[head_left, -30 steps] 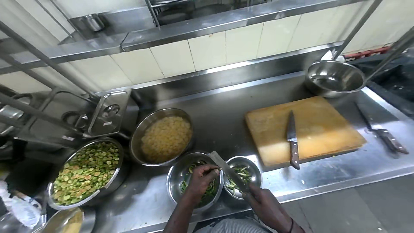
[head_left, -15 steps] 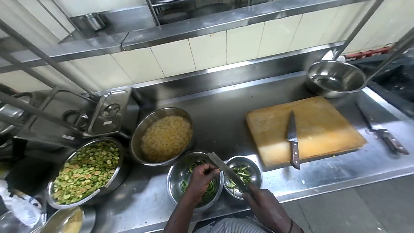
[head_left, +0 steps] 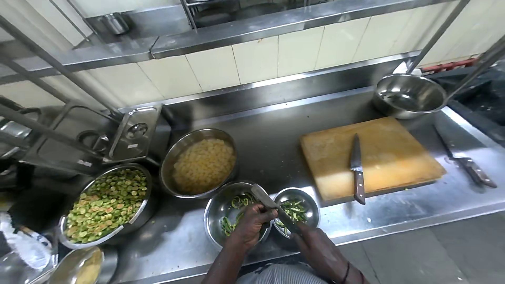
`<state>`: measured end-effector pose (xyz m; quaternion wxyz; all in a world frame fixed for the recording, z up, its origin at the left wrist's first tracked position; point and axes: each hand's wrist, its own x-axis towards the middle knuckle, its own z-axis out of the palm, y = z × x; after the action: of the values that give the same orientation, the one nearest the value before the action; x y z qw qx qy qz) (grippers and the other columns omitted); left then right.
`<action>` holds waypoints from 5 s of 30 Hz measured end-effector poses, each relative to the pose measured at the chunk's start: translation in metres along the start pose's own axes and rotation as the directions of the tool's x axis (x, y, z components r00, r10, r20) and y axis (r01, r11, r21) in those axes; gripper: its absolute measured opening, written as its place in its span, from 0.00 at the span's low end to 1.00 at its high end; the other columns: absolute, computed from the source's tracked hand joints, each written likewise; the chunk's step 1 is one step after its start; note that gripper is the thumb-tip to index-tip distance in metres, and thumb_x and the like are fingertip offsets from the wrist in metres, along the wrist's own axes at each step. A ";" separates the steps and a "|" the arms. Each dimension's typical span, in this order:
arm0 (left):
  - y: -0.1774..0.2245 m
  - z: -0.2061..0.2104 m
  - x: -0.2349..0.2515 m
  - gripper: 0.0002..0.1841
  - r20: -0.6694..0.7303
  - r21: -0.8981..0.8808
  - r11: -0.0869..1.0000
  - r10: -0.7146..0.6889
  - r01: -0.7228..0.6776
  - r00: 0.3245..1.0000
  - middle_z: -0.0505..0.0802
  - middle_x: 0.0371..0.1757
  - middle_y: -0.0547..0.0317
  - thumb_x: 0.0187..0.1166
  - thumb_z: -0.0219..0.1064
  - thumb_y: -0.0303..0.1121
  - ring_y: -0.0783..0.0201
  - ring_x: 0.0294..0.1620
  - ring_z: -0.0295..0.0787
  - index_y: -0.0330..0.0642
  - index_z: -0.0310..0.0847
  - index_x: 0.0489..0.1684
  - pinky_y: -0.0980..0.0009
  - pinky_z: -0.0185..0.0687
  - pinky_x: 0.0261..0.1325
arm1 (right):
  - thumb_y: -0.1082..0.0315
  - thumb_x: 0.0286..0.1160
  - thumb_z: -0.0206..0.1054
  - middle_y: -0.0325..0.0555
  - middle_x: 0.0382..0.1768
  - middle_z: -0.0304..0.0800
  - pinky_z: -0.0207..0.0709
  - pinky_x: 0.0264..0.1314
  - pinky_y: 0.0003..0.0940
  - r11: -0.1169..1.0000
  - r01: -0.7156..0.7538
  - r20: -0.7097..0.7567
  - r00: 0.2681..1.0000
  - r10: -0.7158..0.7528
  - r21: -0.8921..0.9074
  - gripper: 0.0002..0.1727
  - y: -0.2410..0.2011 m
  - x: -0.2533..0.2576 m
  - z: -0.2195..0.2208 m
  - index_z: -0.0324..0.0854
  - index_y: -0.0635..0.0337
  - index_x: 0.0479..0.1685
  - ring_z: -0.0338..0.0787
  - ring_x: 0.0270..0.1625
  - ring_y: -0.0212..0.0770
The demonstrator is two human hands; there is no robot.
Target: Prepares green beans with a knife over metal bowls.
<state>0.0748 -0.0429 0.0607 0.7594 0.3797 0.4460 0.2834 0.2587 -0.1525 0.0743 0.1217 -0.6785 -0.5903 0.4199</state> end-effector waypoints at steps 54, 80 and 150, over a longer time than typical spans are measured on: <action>-0.022 0.014 -0.014 0.04 0.073 -0.110 0.990 -0.080 0.088 0.994 0.92 0.35 0.51 0.78 0.70 0.23 0.62 0.35 0.91 0.32 0.82 0.42 0.66 0.90 0.44 | 0.52 0.89 0.54 0.46 0.33 0.84 0.80 0.41 0.45 0.958 0.013 -0.033 0.999 -0.004 0.288 0.20 0.003 0.015 0.013 0.82 0.59 0.56 0.85 0.33 0.43; -0.027 -0.006 0.013 0.14 0.030 0.057 0.989 0.137 -0.138 0.990 0.90 0.64 0.45 0.87 0.55 0.21 0.51 0.59 0.91 0.35 0.84 0.62 0.57 0.86 0.65 | 0.54 0.91 0.52 0.37 0.19 0.73 0.77 0.14 0.25 0.305 -0.190 0.184 0.982 0.047 0.933 0.17 0.059 -0.002 -0.009 0.76 0.55 0.38 0.74 0.12 0.30; -0.018 0.056 -0.018 0.15 0.091 0.264 0.960 0.073 -0.095 0.993 0.95 0.45 0.48 0.71 0.76 0.21 0.57 0.39 0.96 0.32 0.87 0.55 0.65 0.96 0.48 | 0.56 0.89 0.60 0.45 0.26 0.82 0.80 0.26 0.37 0.692 0.075 -0.247 0.957 0.152 0.718 0.17 0.035 0.012 -0.004 0.81 0.59 0.61 0.80 0.21 0.40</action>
<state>0.1184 -0.0851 0.0714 0.7056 0.5087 0.4328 0.2368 0.2851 -0.1504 0.0487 0.4532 -0.6421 -0.3396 0.5167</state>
